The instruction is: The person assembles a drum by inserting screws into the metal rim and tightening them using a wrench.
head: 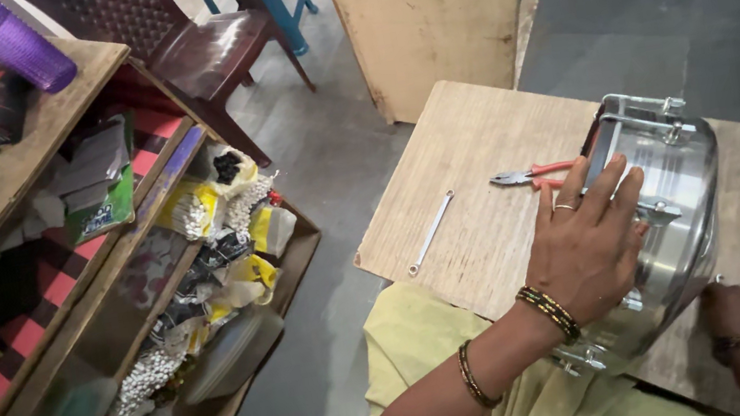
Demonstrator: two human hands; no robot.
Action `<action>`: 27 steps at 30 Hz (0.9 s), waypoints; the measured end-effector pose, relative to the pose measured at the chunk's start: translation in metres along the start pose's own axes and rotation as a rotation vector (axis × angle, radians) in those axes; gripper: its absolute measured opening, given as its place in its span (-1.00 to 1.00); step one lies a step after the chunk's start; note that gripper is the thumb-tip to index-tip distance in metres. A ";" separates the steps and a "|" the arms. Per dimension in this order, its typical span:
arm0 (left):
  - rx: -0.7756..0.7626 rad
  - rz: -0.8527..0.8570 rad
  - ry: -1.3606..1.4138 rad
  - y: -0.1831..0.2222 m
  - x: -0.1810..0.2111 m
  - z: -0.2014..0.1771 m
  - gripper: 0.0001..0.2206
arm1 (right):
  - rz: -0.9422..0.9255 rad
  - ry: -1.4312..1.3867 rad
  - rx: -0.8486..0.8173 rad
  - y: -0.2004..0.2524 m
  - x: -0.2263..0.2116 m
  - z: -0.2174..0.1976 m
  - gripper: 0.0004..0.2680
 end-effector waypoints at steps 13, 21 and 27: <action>-0.012 0.032 0.049 -0.006 -0.006 0.009 -0.54 | -0.072 -0.591 0.875 0.064 0.061 0.015 -0.95; -0.042 0.024 0.003 -0.011 -0.016 0.013 -0.58 | 0.130 -0.770 0.758 0.105 0.008 0.054 -0.87; -0.030 -0.064 0.148 -0.052 -0.045 0.023 -0.49 | 0.009 -0.972 0.826 0.125 0.001 0.018 -0.79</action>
Point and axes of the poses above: each hand's wrist, its own y-axis away from the middle knuckle, its own z-axis out of the palm, x = y × z, the point moved 2 cm from there along -y, towards the middle knuckle, and after that the axes turned 12 degrees about -x, right-handed, at the moved point
